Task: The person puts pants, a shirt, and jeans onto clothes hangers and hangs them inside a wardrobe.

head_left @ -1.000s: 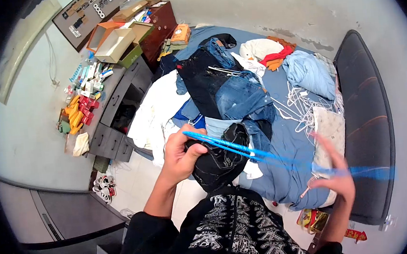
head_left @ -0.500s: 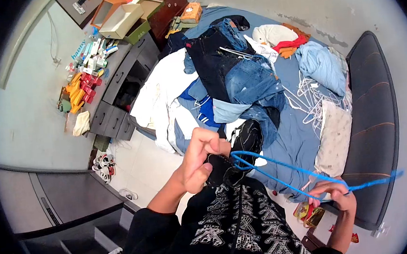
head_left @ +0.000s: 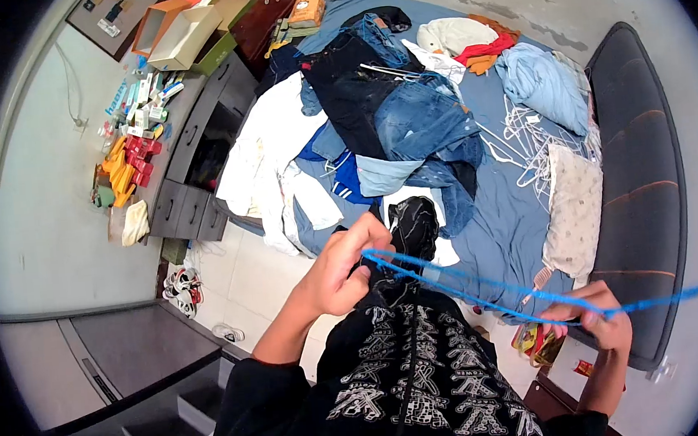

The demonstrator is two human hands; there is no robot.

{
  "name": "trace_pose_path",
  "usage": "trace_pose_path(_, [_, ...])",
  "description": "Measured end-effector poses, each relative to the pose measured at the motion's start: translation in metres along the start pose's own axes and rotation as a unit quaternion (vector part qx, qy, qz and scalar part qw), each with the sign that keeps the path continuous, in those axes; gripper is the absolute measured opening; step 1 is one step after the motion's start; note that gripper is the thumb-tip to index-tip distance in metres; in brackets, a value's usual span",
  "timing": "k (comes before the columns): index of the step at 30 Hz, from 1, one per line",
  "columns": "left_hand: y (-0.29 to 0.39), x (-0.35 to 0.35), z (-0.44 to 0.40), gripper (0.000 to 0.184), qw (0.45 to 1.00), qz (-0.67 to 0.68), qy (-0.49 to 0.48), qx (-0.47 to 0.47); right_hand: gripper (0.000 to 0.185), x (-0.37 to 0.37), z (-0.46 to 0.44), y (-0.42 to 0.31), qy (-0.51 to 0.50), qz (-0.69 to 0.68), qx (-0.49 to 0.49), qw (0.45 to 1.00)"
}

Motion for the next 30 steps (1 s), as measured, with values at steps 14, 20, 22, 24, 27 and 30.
trace_pose_path(14, [0.072, -0.041, -0.006, 0.038, 0.948, -0.197, 0.204, 0.146, 0.042, -0.088, -0.056, 0.017, 0.111, 0.136, -0.008, 0.984])
trace_pose_path(20, [0.098, -0.082, 0.004, 0.03, 0.91, -0.064, 0.377, 0.16, 0.05, -0.126, -0.1, 0.181, 0.37, -0.178, -0.075, 0.908])
trace_pose_path(22, [0.098, -0.088, 0.009, 0.028, 0.913, -0.024, 0.377, 0.152, 0.059, -0.095, -0.132, 0.215, 0.288, -0.277, -0.044, 0.915])
trace_pose_path(24, [0.102, -0.087, 0.002, 0.027, 0.926, 0.089, 0.32, 0.178, 0.076, -0.009, -0.198, 0.231, 0.267, -0.275, -0.03, 0.923])
trace_pose_path(27, [0.107, -0.086, 0.007, 0.024, 0.915, 0.048, 0.372, 0.151, 0.093, 0.032, -0.271, 0.22, 0.223, -0.41, -0.029, 0.884])
trace_pose_path(30, [0.112, -0.091, 0.009, 0.024, 0.891, 0.062, 0.426, 0.144, 0.09, 0.056, -0.337, 0.212, 0.175, -0.361, 0.01, 0.916])
Point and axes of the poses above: each hand's wrist, its own z-axis away from the middle knuckle, its own x-axis out of the palm, y = z × x, the point moved 9 cm from there along -z, towards the middle knuckle, and after that the axes turned 1 degree about -x, right-handed, at the moved point
